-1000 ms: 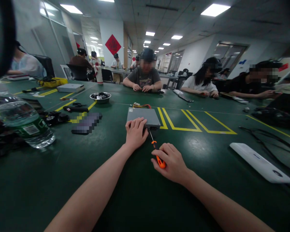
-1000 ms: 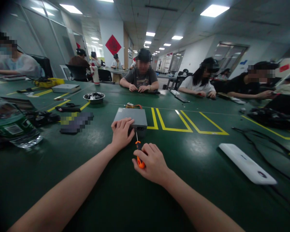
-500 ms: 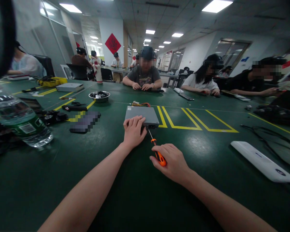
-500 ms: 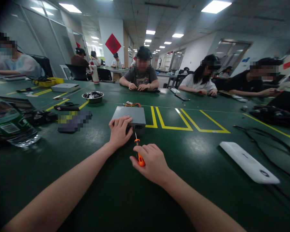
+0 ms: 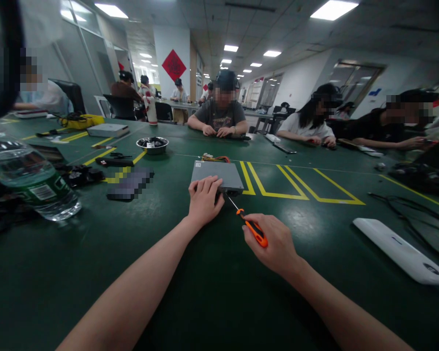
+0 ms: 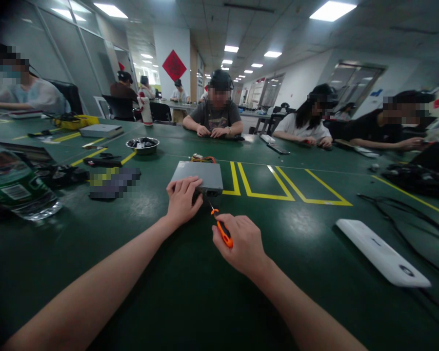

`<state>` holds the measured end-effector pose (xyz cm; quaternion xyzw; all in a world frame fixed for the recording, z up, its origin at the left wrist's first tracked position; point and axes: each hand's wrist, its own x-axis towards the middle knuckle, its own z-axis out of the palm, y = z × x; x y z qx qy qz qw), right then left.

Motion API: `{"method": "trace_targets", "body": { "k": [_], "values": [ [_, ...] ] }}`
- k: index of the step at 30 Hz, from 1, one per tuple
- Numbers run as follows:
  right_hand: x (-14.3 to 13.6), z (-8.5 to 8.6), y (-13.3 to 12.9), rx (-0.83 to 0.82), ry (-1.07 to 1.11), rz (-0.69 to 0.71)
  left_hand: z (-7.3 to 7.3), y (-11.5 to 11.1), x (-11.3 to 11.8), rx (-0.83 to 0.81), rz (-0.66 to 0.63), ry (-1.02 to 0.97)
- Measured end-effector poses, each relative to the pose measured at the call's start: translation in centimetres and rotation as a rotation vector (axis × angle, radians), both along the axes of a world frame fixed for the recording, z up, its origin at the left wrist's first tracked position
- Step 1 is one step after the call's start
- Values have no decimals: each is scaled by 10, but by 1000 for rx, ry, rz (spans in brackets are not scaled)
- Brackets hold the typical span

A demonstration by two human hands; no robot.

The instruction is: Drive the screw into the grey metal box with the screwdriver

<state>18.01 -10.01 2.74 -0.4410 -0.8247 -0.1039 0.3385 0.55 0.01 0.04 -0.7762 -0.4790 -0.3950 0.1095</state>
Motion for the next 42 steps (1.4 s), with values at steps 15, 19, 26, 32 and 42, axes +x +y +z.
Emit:
{"method": "trace_targets", "body": {
  "k": [15, 19, 26, 32, 42],
  "values": [
    [-11, 6, -8, -26, -80, 5, 0, -1, 1, 13, -1, -11],
    [-8, 7, -7, -66, -14, -51, 0, 0, 2, 22, 9, -19],
    [-12, 8, -8, -72, -94, -36, 0, 0, 2, 22, 20, -15],
    [-4, 9, -6, -8, -32, 3, 0, -1, 2, 18, 19, -12],
    [5, 10, -1, 77, -1, -16, -1, 0, 1, 25, 22, -11]
  ]
}}
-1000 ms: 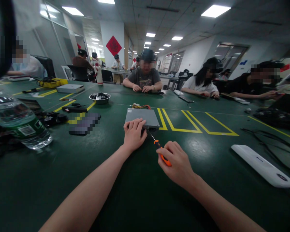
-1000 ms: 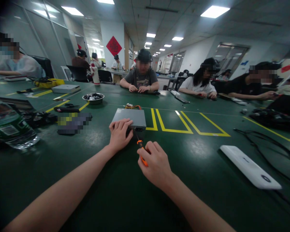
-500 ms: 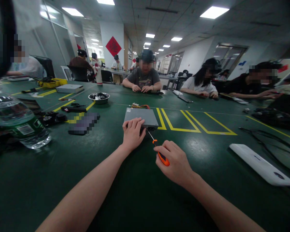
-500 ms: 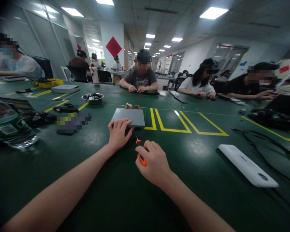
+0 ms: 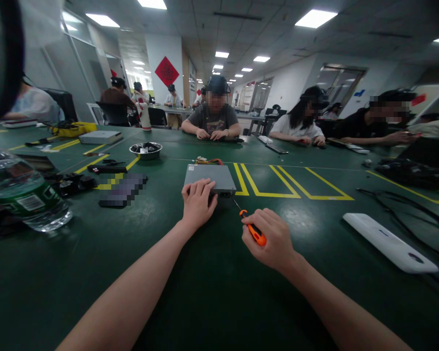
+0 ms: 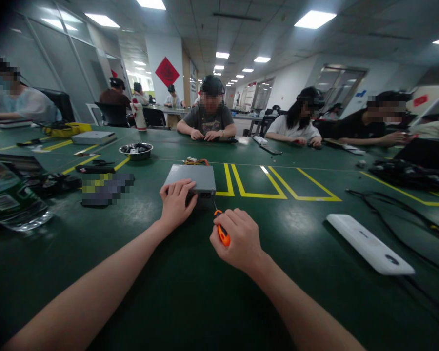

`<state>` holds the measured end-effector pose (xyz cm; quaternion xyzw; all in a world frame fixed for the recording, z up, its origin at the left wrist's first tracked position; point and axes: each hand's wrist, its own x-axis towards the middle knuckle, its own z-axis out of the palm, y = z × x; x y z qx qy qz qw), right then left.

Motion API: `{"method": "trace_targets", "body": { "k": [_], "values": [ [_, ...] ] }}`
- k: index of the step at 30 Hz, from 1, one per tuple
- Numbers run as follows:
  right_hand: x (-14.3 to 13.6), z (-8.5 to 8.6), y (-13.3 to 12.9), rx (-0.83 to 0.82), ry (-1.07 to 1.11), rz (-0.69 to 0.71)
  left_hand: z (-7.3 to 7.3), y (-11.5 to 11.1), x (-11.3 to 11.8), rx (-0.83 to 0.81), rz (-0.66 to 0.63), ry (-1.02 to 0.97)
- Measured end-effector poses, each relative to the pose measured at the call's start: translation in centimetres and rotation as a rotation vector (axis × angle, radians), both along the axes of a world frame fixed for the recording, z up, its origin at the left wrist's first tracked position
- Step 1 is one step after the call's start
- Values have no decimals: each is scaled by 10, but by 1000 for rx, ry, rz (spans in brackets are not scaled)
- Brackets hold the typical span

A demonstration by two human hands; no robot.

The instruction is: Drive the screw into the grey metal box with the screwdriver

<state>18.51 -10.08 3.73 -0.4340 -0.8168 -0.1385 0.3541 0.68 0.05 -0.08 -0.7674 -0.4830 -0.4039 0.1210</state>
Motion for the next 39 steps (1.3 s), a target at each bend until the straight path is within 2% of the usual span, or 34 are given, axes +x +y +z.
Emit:
{"method": "trace_targets", "body": {
  "k": [10, 21, 24, 30, 35, 39],
  "values": [
    [1, -1, 2, 43, 24, 1, 0, 1, 0, 14, 6, 3],
    [8, 1, 4, 19, 171, 5, 0, 1, 0, 17, 6, 12],
    [10, 4, 5, -26, 280, -25, -1, 1, 1, 18, 7, 12],
    [19, 8, 14, -178, 667, -121, 0, 1, 0, 11, 0, 11],
    [26, 4, 25, -285, 916, -110, 0, 0, 0, 5, -7, 2],
    [30, 1, 32, -303, 1020, -123, 0, 0, 1, 5, -7, 0]
  ]
}}
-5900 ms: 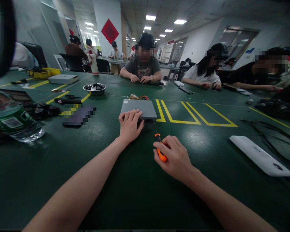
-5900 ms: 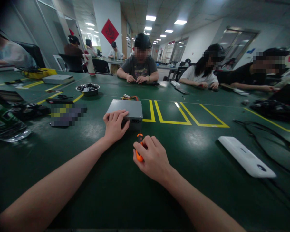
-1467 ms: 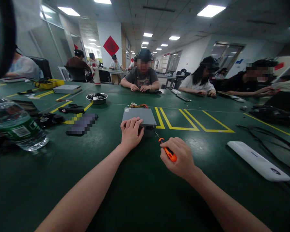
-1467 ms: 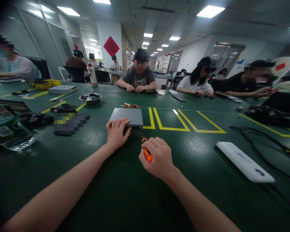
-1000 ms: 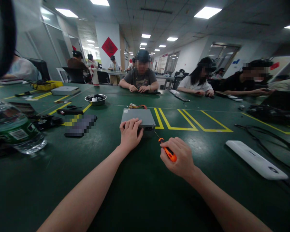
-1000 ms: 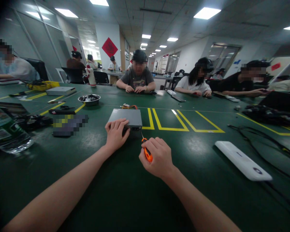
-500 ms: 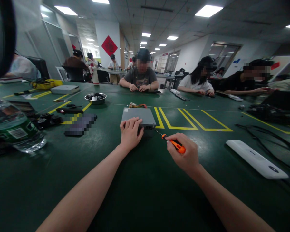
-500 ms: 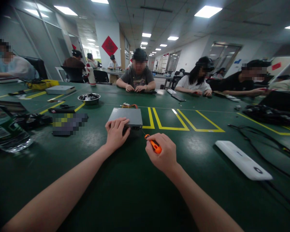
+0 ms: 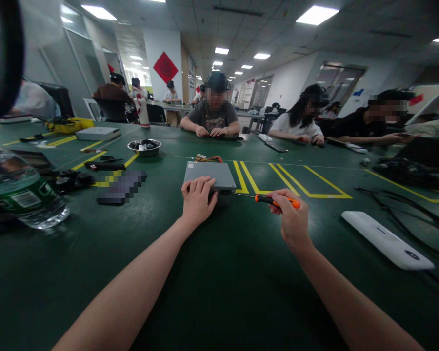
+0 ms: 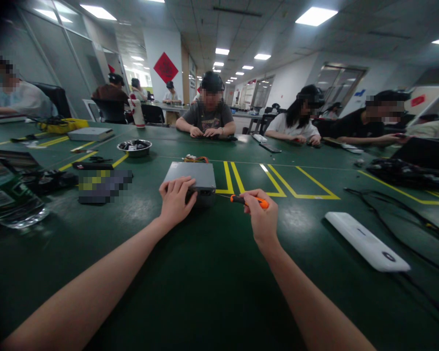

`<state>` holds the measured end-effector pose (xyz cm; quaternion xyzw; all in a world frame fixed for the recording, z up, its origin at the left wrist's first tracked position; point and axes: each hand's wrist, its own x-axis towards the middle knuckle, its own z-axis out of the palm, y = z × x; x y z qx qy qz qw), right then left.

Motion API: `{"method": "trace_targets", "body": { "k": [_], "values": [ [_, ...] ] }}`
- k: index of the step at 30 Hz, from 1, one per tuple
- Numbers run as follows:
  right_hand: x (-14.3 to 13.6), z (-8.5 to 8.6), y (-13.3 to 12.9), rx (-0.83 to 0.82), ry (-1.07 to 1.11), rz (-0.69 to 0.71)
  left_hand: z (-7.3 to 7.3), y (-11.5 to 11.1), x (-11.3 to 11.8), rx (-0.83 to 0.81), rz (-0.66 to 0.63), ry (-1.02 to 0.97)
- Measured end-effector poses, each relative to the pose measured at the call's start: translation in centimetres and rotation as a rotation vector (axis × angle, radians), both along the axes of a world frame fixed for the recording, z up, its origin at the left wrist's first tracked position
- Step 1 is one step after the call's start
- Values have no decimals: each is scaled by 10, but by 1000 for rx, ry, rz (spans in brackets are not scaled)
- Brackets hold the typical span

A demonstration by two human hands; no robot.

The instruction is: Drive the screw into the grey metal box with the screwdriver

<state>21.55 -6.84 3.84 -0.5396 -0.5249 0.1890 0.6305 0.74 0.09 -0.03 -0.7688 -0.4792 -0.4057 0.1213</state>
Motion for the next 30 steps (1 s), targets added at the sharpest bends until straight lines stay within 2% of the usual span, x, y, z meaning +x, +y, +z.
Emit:
{"method": "trace_targets", "body": {
  "k": [5, 8, 11, 13, 15, 18, 23, 30],
  "values": [
    [-4, -1, -4, 23, -67, -10, 0, 0, 0, 2, -2, -2],
    [-16, -1, -16, 145, -394, -1, 0, 0, 0, 2, -2, -2],
    [-32, -1, -32, 261, -875, 51, 0, 0, 0, 0, 1, 5],
    [-42, 1, -43, 189, -1090, 75, 0, 0, 0, -2, -1, 9],
    [-45, 3, -51, 104, -1178, 56, 0, 0, 0, 0, -2, 8],
    [-38, 3, -57, 45, -1186, 48, 0, 0, 0, 1, 1, 7],
    [-19, -5, -54, 48, -1027, 11, 1, -1, 0, -7, -1, 3],
    [-23, -8, -51, 16, -885, -10, 1, -1, 0, -5, -5, -1]
  ]
}}
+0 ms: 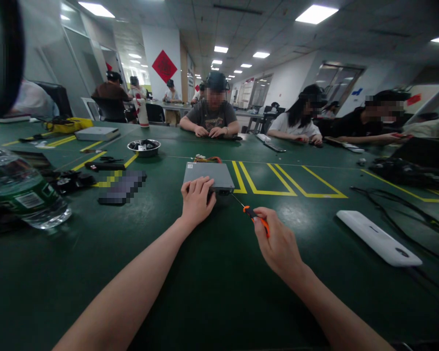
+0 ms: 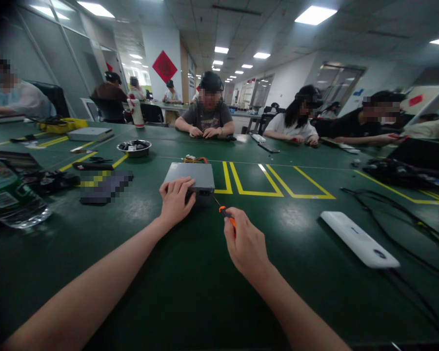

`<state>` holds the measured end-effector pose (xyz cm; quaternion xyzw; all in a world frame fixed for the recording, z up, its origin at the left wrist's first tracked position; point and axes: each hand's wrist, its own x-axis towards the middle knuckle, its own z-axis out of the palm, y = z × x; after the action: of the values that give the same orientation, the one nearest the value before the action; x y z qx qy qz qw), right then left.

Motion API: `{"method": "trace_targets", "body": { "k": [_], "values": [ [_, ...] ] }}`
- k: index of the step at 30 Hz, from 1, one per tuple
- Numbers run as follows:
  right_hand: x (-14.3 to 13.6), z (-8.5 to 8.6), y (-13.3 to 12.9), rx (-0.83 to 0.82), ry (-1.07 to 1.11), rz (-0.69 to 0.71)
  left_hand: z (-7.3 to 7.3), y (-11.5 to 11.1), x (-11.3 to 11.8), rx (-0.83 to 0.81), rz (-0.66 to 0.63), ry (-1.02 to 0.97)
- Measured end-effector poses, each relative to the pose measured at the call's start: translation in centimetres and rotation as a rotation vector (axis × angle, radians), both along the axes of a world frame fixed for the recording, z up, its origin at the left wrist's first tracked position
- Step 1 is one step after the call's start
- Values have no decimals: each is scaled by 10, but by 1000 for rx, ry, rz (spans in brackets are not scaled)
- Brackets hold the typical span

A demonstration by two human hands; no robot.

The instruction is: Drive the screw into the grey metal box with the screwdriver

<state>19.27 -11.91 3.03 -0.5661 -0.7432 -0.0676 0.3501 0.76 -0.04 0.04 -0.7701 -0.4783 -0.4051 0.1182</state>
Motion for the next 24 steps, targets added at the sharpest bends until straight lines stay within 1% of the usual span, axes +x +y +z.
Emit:
{"method": "trace_targets", "body": {
  "k": [3, 10, 17, 20, 22, 24],
  "values": [
    [0, -1, 0, 56, -4, 14, 0, 0, 0, -1, 3, 1],
    [4, -1, 1, 147, -130, 103, 0, 1, 0, -1, 5, -6],
    [3, 4, 3, 145, -16, 110, 1, 0, 1, -1, 1, -17],
    [-1, 1, 1, 144, -108, 138, 0, 0, 1, 7, 0, -21],
    [-4, -1, -1, 115, -190, 184, 0, 1, 1, 11, -2, -17],
    [-6, -2, -1, 90, -219, 212, -1, 1, 1, 12, -3, -11]
  ]
}}
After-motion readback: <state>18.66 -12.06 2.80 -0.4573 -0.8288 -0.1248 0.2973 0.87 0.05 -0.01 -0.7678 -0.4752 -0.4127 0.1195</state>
